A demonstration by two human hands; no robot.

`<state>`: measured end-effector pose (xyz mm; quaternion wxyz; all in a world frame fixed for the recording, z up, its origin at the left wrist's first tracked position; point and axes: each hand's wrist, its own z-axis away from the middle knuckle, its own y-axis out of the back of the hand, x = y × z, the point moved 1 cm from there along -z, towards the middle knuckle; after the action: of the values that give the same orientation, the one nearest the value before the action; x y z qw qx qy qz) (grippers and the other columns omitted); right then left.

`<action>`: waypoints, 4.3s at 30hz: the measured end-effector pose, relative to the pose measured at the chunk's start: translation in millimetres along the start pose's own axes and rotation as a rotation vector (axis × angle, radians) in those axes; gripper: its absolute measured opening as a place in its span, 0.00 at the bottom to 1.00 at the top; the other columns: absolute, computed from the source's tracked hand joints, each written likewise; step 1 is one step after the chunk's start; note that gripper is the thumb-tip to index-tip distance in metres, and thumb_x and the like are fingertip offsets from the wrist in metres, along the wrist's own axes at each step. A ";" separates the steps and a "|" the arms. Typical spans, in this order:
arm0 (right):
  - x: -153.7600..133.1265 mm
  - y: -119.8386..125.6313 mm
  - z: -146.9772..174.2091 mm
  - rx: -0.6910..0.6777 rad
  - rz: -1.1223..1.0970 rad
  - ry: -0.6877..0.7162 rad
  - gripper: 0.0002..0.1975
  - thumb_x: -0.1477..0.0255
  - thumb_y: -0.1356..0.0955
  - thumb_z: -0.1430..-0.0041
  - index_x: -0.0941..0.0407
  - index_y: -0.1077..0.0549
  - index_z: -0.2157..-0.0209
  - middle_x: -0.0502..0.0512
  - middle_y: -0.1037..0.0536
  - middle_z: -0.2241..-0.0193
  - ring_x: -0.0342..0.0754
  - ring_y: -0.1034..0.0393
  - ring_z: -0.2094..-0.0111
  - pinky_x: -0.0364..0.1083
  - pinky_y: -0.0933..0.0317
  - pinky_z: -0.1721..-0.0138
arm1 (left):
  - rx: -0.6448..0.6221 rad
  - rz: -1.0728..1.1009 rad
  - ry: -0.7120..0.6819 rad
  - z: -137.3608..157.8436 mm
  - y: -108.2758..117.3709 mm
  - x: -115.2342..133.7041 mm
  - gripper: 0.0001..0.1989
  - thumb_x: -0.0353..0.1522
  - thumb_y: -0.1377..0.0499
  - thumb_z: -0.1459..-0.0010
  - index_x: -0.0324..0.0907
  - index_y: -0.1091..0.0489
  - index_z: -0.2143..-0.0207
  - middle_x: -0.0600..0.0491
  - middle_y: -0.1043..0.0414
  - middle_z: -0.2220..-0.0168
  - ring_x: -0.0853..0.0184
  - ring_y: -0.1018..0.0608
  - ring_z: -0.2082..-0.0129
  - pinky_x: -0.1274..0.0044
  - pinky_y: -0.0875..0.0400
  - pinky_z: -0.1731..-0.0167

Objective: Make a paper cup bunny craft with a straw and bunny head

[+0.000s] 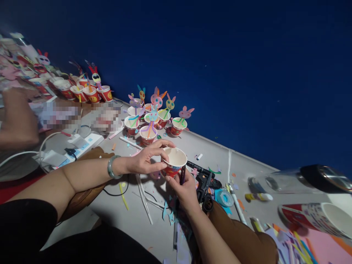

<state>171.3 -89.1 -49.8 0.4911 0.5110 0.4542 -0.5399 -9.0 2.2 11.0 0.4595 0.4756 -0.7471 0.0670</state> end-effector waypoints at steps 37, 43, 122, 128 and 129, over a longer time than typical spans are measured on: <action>-2.7 2.5 -4.2 0.069 0.204 0.133 0.21 0.62 0.24 0.55 0.56 0.23 0.59 0.59 0.19 0.59 0.54 0.26 0.58 0.52 0.33 0.53 | -0.078 0.044 0.125 -0.2 -8.1 -9.3 0.41 0.40 0.31 0.55 0.41 0.39 0.39 0.40 0.34 0.41 0.52 0.30 0.41 0.62 0.35 0.41; -1.0 1.3 -3.7 0.054 0.189 0.135 0.23 0.62 0.24 0.56 0.56 0.24 0.57 0.59 0.19 0.59 0.53 0.27 0.59 0.50 0.34 0.54 | -0.069 0.043 0.135 1.0 -9.3 -10.6 0.42 0.40 0.30 0.56 0.41 0.40 0.39 0.40 0.35 0.41 0.52 0.30 0.41 0.62 0.35 0.40; -13.6 -13.5 1.9 0.102 0.177 0.050 0.25 0.56 0.24 0.55 0.57 0.26 0.58 0.57 0.19 0.63 0.52 0.26 0.64 0.50 0.31 0.61 | -0.097 0.095 0.273 -3.2 -9.8 -13.9 0.10 0.37 0.39 0.44 0.38 0.29 0.66 0.50 0.29 0.65 0.64 0.27 0.57 0.71 0.34 0.51; -14.8 -10.6 3.9 0.093 0.202 0.076 0.21 0.54 0.28 0.48 0.57 0.26 0.62 0.54 0.21 0.68 0.47 0.30 0.70 0.46 0.34 0.68 | -0.085 0.278 0.476 -8.0 0.0 -13.5 0.11 0.37 0.39 0.48 0.37 0.29 0.67 0.53 0.29 0.68 0.70 0.29 0.66 0.78 0.34 0.64; -15.3 -9.1 4.2 0.113 0.198 0.079 0.20 0.53 0.30 0.45 0.56 0.26 0.63 0.54 0.22 0.69 0.45 0.31 0.72 0.44 0.35 0.70 | -0.080 0.291 0.489 -9.3 1.6 -13.9 0.10 0.36 0.40 0.48 0.37 0.30 0.68 0.54 0.30 0.69 0.70 0.29 0.67 0.78 0.34 0.64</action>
<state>161.7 -91.3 -34.4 0.4940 0.6010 0.3893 -0.4932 -2.7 17.1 6.4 0.6300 0.3145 -0.6766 0.2156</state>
